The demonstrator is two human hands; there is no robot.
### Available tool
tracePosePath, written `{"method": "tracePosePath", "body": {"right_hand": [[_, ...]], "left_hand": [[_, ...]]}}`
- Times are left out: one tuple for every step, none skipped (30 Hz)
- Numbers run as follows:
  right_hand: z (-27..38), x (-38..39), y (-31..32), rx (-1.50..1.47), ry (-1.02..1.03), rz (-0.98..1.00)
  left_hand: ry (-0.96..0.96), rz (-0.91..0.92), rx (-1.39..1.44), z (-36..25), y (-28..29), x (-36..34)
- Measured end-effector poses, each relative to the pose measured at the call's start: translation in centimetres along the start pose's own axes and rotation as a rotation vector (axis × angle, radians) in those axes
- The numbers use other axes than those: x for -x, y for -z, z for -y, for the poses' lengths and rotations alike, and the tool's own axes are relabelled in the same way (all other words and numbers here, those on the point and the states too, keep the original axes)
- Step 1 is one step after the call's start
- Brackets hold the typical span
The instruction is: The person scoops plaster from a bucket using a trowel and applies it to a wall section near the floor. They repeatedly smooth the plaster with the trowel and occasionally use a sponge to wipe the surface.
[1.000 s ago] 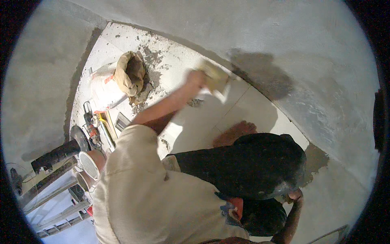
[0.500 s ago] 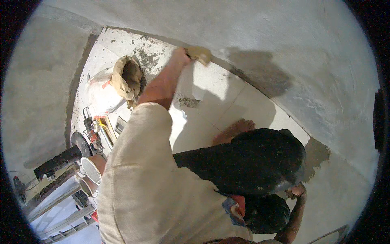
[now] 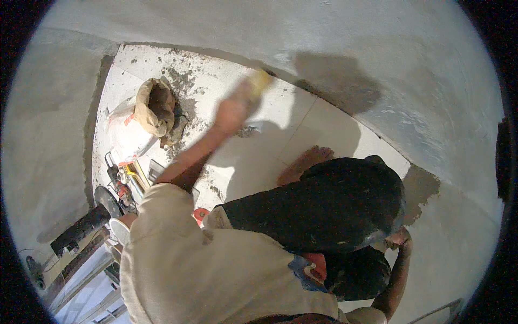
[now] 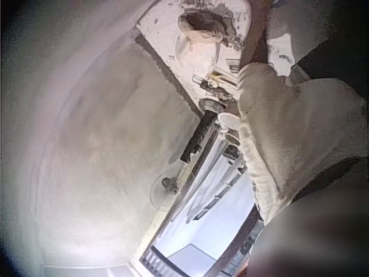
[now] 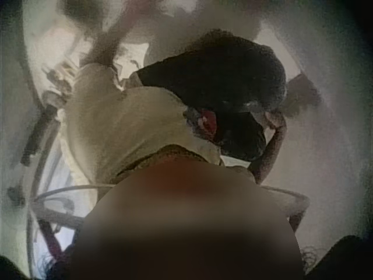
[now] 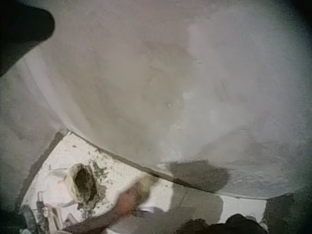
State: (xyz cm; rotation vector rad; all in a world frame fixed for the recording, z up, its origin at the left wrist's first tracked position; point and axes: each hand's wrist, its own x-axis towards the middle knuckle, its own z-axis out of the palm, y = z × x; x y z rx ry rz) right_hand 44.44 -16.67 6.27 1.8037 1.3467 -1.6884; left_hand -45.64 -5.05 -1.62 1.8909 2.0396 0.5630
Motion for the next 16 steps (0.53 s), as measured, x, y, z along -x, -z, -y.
{"method": "tracePosePath", "body": {"right_hand": [[-1.9, 3.3, 2.3, 0.042, 0.152, -0.008], [-0.4, -1.9, -0.1, 0.003, 0.037, 0.020], [0.5, -1.7, -0.2, 0.019, -0.007, 0.000], [0.6, -1.6, -0.7, 0.028, -0.041, -0.006], [0.4, -1.4, -1.1, 0.043, -0.052, -0.010], [0.3, -1.4, -1.2, 0.078, -0.047, -0.008], [0.5, -0.6, -1.0, 0.122, -0.039, -0.015], [0.3, -0.7, -1.2, 0.168, -0.022, -0.020], [0.0, -0.4, -1.4, 0.271, 0.021, -0.003], [-0.8, 0.0, -1.8, 0.399, 0.076, 0.015], [-1.0, -0.6, -1.6, 0.591, 0.172, 0.031], [-0.6, -3.5, -1.3, 0.841, 0.337, 0.068], [-0.8, -2.7, -0.9, 1.055, 0.440, 0.057], [-1.6, -2.7, -0.8, 1.200, 0.533, 0.049], [-2.0, -3.2, -0.4, 1.242, 0.544, 0.042], [-2.7, -3.2, -1.1, 1.226, 0.543, 0.047]], "left_hand": [[-0.082, 0.118, 0.109, -2.1, -6.0, 0.8], [-0.205, 0.120, -0.072, -2.5, -7.8, 2.4], [-0.355, 0.101, -0.161, -3.8, -9.8, 2.5], [-0.404, 0.011, -0.193, -4.6, -10.0, 2.1], [-0.449, -0.080, -0.219, -5.6, -9.6, 1.6], [-0.492, -0.172, -0.246, -6.4, -9.7, 1.3], [-0.325, -0.054, -0.094, -7.3, -10.6, 1.0], [-0.156, 0.063, 0.039, -7.9, -11.6, 0.4], [0.016, 0.178, 0.169, -8.7, -12.7, -0.3], [0.096, 0.283, 0.230, -10.2, -13.1, -1.9], [0.036, 0.225, 0.286, -9.7, -14.4, -2.8], [-0.009, 0.152, 0.317, -7.4, -15.8, -3.5], [-0.032, 0.112, 0.312, -7.3, -16.8, -4.7], [-0.047, 0.076, 0.293, -7.1, -16.7, -5.7], [-0.010, 0.058, 0.186, -6.3, -16.3, -6.1], [0.156, 0.023, 0.134, -5.8, -15.2, -6.2]]}}
